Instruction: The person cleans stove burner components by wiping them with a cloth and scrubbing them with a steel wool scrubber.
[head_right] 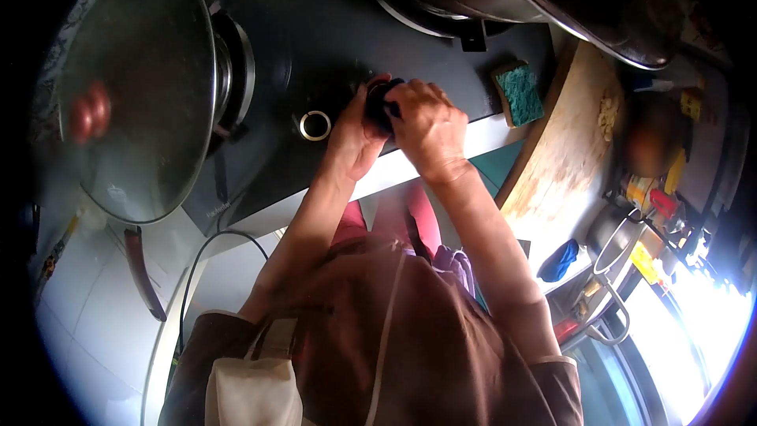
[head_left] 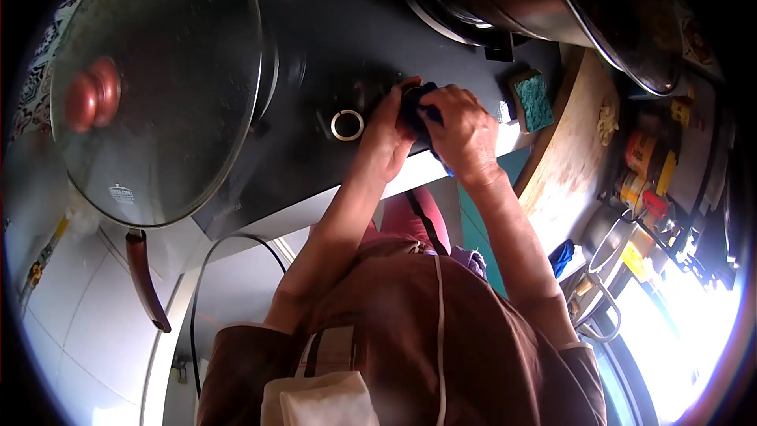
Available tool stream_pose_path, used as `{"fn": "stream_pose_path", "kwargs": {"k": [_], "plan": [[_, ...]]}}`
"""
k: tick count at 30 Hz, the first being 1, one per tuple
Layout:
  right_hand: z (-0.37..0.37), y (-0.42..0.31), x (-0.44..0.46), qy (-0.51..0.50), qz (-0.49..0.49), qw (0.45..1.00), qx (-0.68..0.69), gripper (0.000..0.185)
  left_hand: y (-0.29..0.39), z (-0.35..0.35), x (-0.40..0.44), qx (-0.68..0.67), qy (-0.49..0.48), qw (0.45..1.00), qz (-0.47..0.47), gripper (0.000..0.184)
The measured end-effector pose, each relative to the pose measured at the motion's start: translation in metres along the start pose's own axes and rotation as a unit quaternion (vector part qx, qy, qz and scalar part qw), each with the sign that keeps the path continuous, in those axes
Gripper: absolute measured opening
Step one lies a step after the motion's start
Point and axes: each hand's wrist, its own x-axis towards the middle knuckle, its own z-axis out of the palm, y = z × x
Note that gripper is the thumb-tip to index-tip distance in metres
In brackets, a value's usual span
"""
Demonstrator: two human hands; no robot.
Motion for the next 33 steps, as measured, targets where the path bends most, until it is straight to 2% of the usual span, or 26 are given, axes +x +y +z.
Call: {"fn": "stream_pose_path", "kwargs": {"k": [1,2,5,9,13,14,17,21,24,25,26,28,31,33], "plan": [[0.001,0.003,0.001,0.012,0.014,1.000,-0.003,0.014,0.003,0.009,-0.005,-0.014,-0.005,1.000,0.000,0.034],[0.004,0.002,0.003,0.030,0.017,0.999,-0.001,0.014,0.001,0.021,-0.008,-0.013,0.055,0.998,0.005,0.032],[0.017,-0.009,0.008,0.074,0.008,0.997,0.012,0.016,-0.002,0.009,-0.005,0.013,0.056,0.998,0.004,0.034],[0.004,-0.003,-0.003,-0.005,-0.016,1.000,0.015,0.015,0.004,0.008,-0.005,0.015,0.031,0.999,-0.018,0.033],[0.010,-0.005,0.009,0.048,0.047,0.998,-0.003,0.014,-0.004,0.011,-0.005,-0.024,0.064,0.998,-0.003,0.034],[0.013,-0.009,0.009,0.057,0.028,0.998,0.006,0.015,-0.005,0.008,-0.004,-0.008,0.074,0.997,0.009,0.034],[0.009,-0.009,-0.002,0.004,-0.016,0.999,0.029,0.016,-0.004,-0.010,0.000,0.025,-0.006,1.000,0.010,0.035],[0.002,0.005,0.004,0.005,0.015,1.000,0.011,0.015,-0.002,0.005,-0.005,-0.027,0.019,0.999,-0.004,0.035],[0.012,-0.012,0.010,0.039,0.015,0.999,-0.006,0.013,-0.009,0.002,-0.008,-0.028,0.061,0.998,0.007,0.036],[0.011,-0.011,0.006,0.021,0.002,1.000,0.000,0.013,-0.010,-0.002,-0.004,-0.029,0.063,0.997,0.016,0.036],[0.009,-0.008,0.002,0.007,-0.015,1.000,0.006,0.013,-0.007,-0.010,0.001,0.025,0.008,1.000,0.014,0.035],[0.005,0.002,-0.001,-0.021,-0.026,0.999,-0.010,0.013,-0.003,0.001,-0.001,0.006,0.021,1.000,0.008,0.033],[0.006,0.005,0.010,0.025,0.007,1.000,-0.015,0.013,-0.002,0.013,-0.006,0.001,0.055,0.998,0.011,0.032],[0.015,-0.007,0.013,0.065,-0.006,0.998,0.007,0.014,-0.008,0.001,-0.002,-0.001,0.063,0.998,0.014,0.034]]}}
